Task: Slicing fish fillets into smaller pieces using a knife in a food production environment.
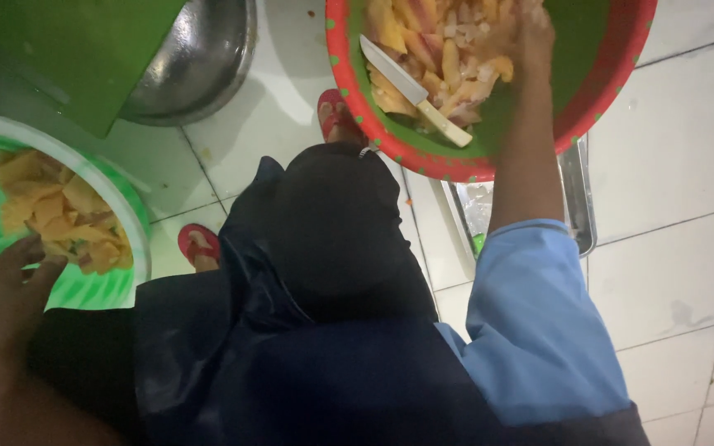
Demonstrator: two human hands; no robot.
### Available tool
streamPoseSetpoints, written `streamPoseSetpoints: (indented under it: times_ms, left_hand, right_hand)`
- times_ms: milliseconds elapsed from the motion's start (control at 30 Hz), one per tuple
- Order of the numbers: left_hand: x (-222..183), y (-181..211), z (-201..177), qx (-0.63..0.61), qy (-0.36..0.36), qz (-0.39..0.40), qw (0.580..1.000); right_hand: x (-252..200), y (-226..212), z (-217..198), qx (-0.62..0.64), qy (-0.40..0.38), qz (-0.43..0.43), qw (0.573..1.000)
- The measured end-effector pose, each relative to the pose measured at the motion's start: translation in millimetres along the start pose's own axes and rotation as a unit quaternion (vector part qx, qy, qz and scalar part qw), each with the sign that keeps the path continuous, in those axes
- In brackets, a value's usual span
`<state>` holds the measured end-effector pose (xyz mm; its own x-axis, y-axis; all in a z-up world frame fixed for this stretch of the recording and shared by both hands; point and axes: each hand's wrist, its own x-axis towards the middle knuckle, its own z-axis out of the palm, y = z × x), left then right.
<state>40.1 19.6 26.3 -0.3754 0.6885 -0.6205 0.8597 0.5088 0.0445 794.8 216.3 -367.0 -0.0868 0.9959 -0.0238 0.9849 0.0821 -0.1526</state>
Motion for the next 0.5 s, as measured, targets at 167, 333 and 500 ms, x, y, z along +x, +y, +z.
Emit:
streamPoseSetpoints:
  times_ms: [167, 333, 500]
  left_hand:
    - [19.4, -21.6, 14.9, -0.017, -0.009, -0.011, 1.000]
    - [1.9, 6.5, 1.6, 0.024, -0.014, -0.009, 1.000]
    - [23.5, -31.7, 17.9, 0.018, 0.002, 0.025, 1.000]
  right_hand:
    - [-58.5, -120.6, -61.1, 0.464, 0.047, 0.351, 0.812]
    - [-87.7, -86.3, 2.7, 0.443, -0.090, 0.464, 0.762]
    - [-75.2, -107.0, -30.7, 0.539, -0.146, 0.530, 0.638]
